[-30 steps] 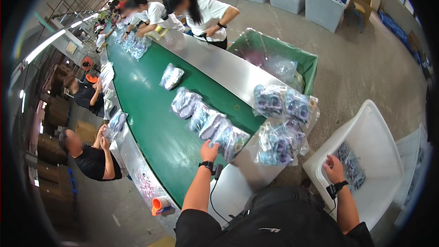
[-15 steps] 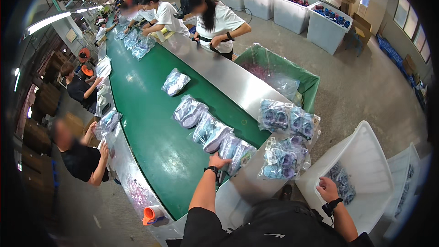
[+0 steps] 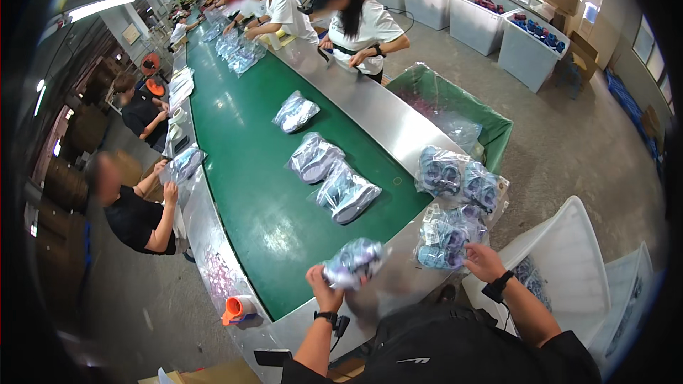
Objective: The person carries an empty white bin to a conveyor belt and repeatedly picks up packaged footwear, placing them into the bin. The person continues filling the bin with packaged footwear from the conveyor.
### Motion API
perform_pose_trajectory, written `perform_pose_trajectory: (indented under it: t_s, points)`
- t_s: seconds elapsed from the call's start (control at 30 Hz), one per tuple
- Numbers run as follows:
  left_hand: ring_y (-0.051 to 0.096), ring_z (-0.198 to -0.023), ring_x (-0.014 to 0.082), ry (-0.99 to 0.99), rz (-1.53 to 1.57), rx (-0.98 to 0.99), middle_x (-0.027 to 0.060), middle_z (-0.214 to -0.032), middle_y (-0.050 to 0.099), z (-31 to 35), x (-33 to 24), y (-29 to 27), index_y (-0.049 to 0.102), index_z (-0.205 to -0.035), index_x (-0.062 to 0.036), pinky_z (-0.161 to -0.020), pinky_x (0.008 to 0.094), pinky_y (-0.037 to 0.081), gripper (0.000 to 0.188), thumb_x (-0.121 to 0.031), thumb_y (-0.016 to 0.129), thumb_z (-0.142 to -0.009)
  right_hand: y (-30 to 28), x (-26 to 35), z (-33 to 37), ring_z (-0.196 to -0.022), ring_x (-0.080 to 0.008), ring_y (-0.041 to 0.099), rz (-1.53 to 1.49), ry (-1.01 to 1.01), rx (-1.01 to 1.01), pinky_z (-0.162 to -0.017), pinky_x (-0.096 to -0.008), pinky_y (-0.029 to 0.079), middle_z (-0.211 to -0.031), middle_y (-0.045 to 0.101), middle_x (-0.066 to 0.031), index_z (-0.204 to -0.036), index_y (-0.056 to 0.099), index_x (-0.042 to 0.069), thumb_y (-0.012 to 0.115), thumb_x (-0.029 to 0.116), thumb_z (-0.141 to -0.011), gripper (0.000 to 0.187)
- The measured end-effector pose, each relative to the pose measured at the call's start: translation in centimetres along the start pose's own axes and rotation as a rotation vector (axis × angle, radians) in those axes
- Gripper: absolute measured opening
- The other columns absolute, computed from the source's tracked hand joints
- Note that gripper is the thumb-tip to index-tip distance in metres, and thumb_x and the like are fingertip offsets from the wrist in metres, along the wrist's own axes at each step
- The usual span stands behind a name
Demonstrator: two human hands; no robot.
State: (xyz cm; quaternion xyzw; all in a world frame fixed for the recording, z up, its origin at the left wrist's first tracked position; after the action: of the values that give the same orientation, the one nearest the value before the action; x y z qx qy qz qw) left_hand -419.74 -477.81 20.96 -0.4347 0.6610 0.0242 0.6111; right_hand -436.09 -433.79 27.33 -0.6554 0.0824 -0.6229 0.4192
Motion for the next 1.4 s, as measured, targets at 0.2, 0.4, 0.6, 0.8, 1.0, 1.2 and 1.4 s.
perform_pose_trajectory:
  t_s: [0.2,0.4,0.6,0.8,1.0,1.2,1.4]
  points:
    - [0.059,-0.107,0.0242,-0.499,0.120,0.037,0.0173,-0.126,0.054,9.7,6.9,-5.5,0.046,-0.137,-0.0051,-0.085,0.0322,0.056,0.053,-0.001,0.065,-0.088,2.8,3.6,-4.6,-0.089,-0.0270,0.065,-0.012,-0.096,0.204,-0.080,-0.0375,0.053,-0.097,0.065,-0.0131,-0.122,0.061,0.002,0.073,0.021,-0.084,0.044]
    - [0.058,-0.109,0.0253,-0.800,0.246,-0.044,0.0190,-0.129,0.055,12.8,7.5,-4.5,0.035,-0.147,-0.0011,-0.094,0.0372,0.050,0.077,-0.027,0.076,-0.088,4.6,8.1,-10.8,-0.089,-0.0286,0.065,0.023,-0.288,0.313,-0.080,-0.0381,0.052,-0.097,0.066,-0.0152,-0.122,0.060,0.000,0.072,0.020,-0.084,0.045]
    - [0.047,-0.123,0.0347,-0.674,0.075,-0.073,0.0215,-0.135,0.044,11.2,7.5,-2.9,0.038,-0.148,-0.0008,-0.107,0.0435,0.039,0.093,-0.033,0.086,-0.075,7.2,10.7,-18.8,-0.089,-0.0250,0.066,-0.022,-0.261,0.303,-0.081,-0.0355,0.053,-0.098,0.066,-0.0134,-0.120,0.062,-0.001,0.074,0.021,-0.083,0.046]
    - [0.045,-0.126,0.0376,-0.629,-0.036,0.026,0.0222,-0.135,0.044,10.4,6.5,-3.9,0.040,-0.149,-0.0033,-0.109,0.0448,0.036,0.097,-0.036,0.089,-0.071,12.5,6.5,-27.2,-0.091,-0.0213,0.066,-0.019,0.049,0.288,-0.085,-0.0328,0.053,-0.103,0.067,-0.0116,-0.123,0.061,-0.002,0.076,0.029,-0.082,0.053]
    - [0.049,-0.127,0.0306,-0.722,0.255,0.034,0.0194,-0.139,0.046,8.7,5.3,-4.1,0.036,-0.149,0.0012,-0.108,0.0423,0.039,0.096,-0.019,0.089,-0.071,17.5,3.8,-33.6,-0.125,-0.0348,0.055,0.059,0.166,0.267,-0.105,-0.0398,0.044,-0.134,0.055,-0.0274,-0.144,0.040,-0.007,0.076,0.055,-0.078,0.097]
    - [0.056,-0.121,0.0240,-0.901,0.619,-0.039,0.0158,-0.136,0.052,7.9,5.7,-3.7,0.035,-0.148,0.0036,-0.102,0.0364,0.046,0.089,-0.002,0.084,-0.074,22.2,5.0,-36.1,-0.131,-0.0373,0.051,0.126,0.241,0.263,-0.110,-0.0414,0.041,-0.143,0.048,-0.0299,-0.144,0.039,-0.009,0.082,0.063,-0.066,0.114]
    - [0.057,-0.106,0.0181,-1.060,0.334,-0.009,0.0084,-0.119,0.055,9.1,6.6,-3.4,0.046,-0.136,0.0027,-0.093,0.0323,0.049,0.078,-0.010,0.087,-0.072,24.3,4.7,-34.9,-0.109,-0.0274,0.065,-0.007,0.414,0.475,-0.096,-0.0357,0.051,-0.120,0.065,-0.0229,-0.129,0.055,-0.008,0.094,0.046,-0.051,0.102]
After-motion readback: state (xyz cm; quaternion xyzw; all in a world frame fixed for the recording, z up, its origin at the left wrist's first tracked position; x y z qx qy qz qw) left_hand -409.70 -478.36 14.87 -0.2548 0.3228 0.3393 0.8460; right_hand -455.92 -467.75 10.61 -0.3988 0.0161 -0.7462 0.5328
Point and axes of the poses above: each hand's wrist, its own z-axis away from the middle knuckle, its own y-axis out of the palm, x = y × z, the point moved 3 cm from there along -z, towards the middle knuckle
